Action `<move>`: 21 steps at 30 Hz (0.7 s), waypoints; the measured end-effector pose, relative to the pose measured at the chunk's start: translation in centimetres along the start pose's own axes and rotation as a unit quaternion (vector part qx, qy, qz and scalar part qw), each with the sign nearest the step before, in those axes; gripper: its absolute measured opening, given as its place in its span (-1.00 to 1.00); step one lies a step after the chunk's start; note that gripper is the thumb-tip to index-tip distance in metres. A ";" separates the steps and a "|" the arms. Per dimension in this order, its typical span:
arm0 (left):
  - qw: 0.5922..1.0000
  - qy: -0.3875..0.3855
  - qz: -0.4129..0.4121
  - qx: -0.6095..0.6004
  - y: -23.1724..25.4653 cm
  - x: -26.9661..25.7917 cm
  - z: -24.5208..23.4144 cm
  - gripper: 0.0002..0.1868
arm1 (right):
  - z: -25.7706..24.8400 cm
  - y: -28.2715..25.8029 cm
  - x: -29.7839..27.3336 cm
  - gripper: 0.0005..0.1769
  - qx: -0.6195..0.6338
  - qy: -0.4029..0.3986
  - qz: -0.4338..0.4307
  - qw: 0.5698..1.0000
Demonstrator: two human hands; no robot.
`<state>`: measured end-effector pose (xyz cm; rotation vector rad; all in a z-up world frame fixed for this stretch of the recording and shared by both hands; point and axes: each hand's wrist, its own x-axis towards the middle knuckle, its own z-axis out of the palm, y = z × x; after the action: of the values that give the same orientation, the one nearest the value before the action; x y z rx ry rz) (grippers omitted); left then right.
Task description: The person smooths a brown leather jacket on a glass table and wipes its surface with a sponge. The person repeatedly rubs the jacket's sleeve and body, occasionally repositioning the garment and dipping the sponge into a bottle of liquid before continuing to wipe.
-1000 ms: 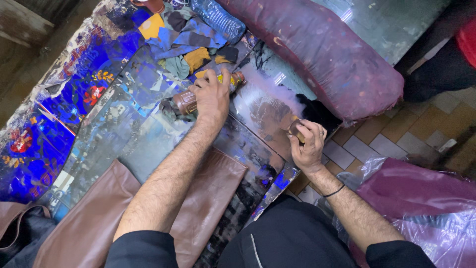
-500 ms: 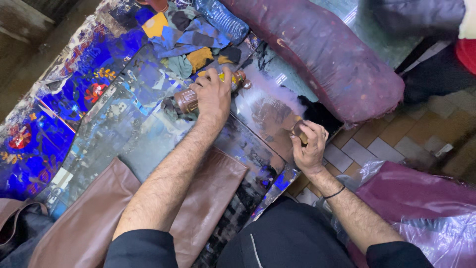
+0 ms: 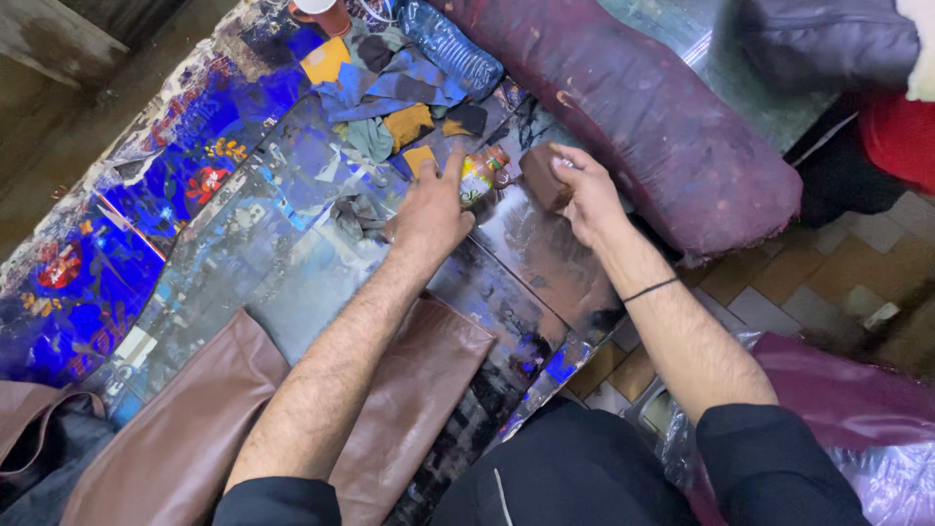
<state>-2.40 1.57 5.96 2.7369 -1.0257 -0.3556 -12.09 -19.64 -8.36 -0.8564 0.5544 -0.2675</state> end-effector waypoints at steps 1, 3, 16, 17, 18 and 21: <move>1.000 -0.008 -0.002 -0.023 0.0 -0.2 -0.3 0.07 | 0.4 -0.5 0.8 -0.62 0.034 -0.016 0.046 0.998; 0.999 -0.004 0.012 -0.042 0.0 -0.5 -0.5 0.04 | 1.1 -1.5 1.5 -0.62 0.055 -0.056 0.066 0.995; 0.922 0.167 -0.057 -0.345 -6.3 5.1 -0.5 -0.08 | -1.4 -1.8 -6.6 -0.62 0.056 -0.063 0.077 0.993; 0.895 0.189 -0.061 -0.400 -6.7 6.3 -0.6 -0.12 | -1.5 -1.3 -7.0 -0.63 0.041 -0.053 0.056 0.996; 0.864 0.210 -0.064 -0.453 -7.1 7.6 -0.8 -0.15 | -1.4 -0.8 -7.4 -0.63 0.026 -0.043 0.035 0.998; 0.809 0.270 -0.074 -0.517 -7.7 11.0 -0.3 -0.16 | -1.2 0.0 -7.5 -0.58 -0.034 -0.038 -0.039 0.998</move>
<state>10.44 -0.04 2.50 1.7212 -0.2818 -0.0771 -18.98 -17.15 -6.30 -0.9513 0.4630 -0.2871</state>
